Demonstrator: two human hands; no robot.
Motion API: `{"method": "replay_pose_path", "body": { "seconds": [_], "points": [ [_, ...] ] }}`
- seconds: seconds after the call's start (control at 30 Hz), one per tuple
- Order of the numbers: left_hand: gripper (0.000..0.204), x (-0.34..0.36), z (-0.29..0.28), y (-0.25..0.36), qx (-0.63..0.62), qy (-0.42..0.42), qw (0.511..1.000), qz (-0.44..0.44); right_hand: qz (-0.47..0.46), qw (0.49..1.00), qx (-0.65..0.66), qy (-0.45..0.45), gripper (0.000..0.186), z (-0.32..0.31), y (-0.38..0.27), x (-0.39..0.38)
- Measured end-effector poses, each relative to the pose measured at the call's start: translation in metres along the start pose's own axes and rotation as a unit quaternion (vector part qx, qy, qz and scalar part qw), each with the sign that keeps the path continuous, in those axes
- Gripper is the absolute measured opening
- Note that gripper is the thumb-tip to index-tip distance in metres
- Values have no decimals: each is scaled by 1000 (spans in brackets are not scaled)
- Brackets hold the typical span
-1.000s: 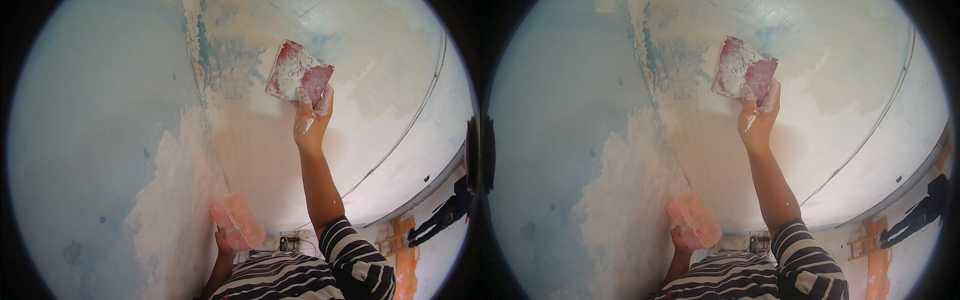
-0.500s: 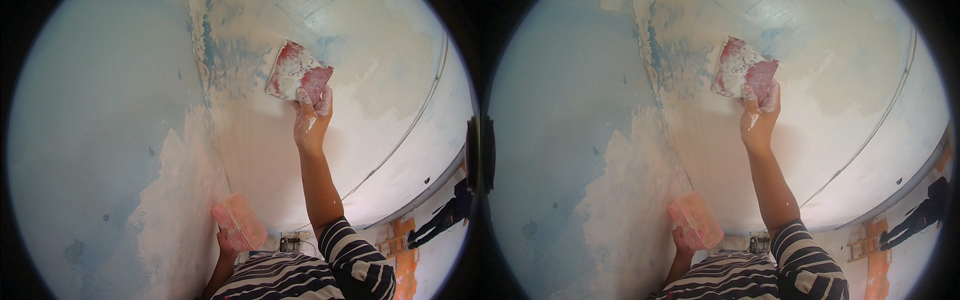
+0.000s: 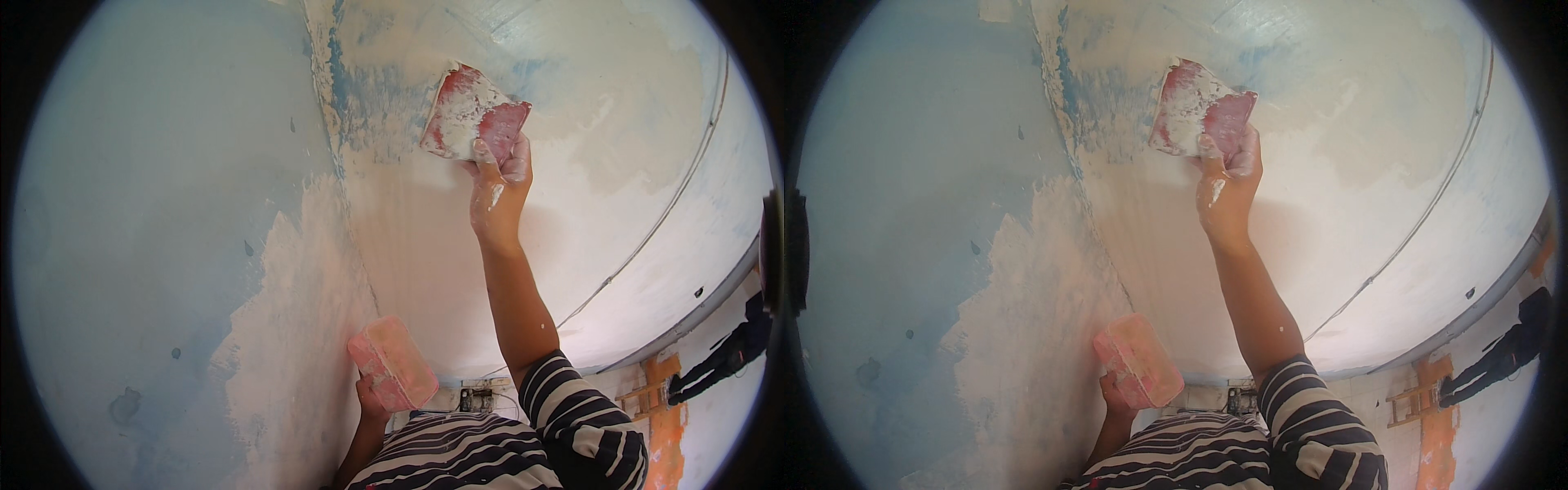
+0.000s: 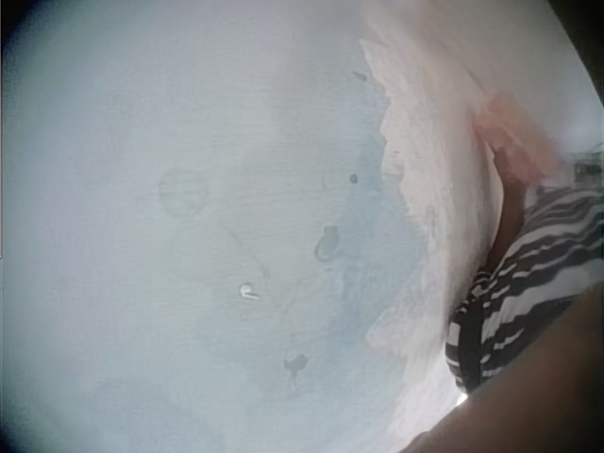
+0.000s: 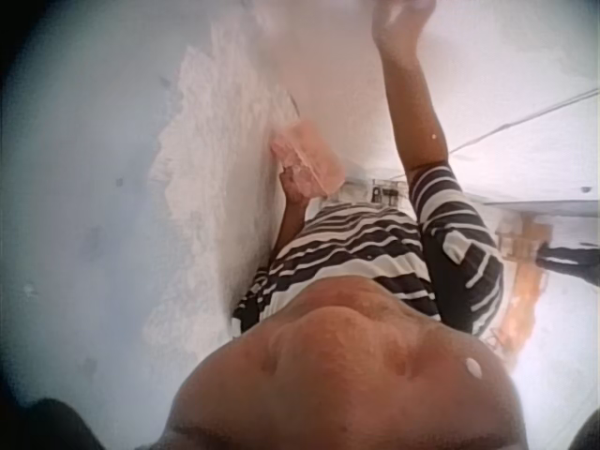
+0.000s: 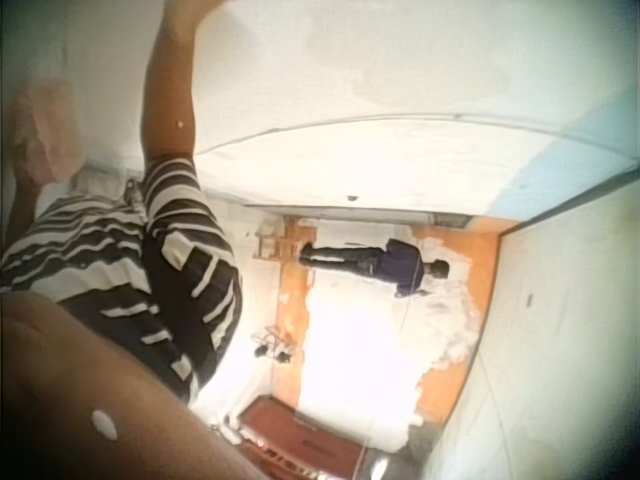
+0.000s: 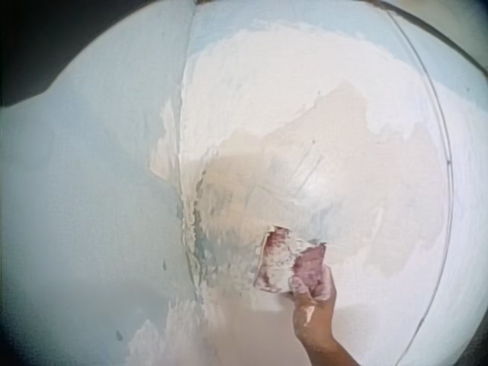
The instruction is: The person applies plaster to a wall using a putty knife, frequently reloading the blade from a small pink container held in the other hand.
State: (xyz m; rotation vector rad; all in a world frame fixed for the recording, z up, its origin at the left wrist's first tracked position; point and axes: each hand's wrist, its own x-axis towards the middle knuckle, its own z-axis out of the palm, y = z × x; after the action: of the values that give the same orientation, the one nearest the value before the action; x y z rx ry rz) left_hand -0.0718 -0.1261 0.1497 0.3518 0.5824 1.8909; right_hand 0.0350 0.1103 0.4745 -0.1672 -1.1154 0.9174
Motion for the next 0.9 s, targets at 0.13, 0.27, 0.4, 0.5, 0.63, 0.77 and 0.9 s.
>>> {"method": "replay_pose_path", "body": {
  "seconds": [0.13, 0.27, 0.4, 0.5, 0.63, 0.77, 0.9],
  "points": [
    [73, 0, -3, -1, -8, -2, 1000, 0, 10, 1000, 25, -2, 35, 6, -2, 0],
    [75, -4, -1, -3, -5, -4, 1000, 6, -2, 1000, 30, -4, 34, 6, -3, -2],
    [76, -10, -4, -8, -20, -5, 1000, -1, 4, 1000, 2, -14, 34, 5, -9, -4],
    [76, -12, -7, -10, -21, 0, 1000, 1, -5, 1000, -18, -16, 33, 8, -11, -4],
    [76, -15, -5, -13, -18, -2, 1000, 15, -15, 1000, -10, -7, 34, 11, -11, -5],
    [75, -19, 6, -10, -26, -5, 1000, -1, -28, 999, -24, -20, 35, 8, -8, -2],
    [75, -20, 8, -11, -25, -7, 1000, -3, -54, 998, 26, -33, 36, 12, -7, -1]
  ]
}}
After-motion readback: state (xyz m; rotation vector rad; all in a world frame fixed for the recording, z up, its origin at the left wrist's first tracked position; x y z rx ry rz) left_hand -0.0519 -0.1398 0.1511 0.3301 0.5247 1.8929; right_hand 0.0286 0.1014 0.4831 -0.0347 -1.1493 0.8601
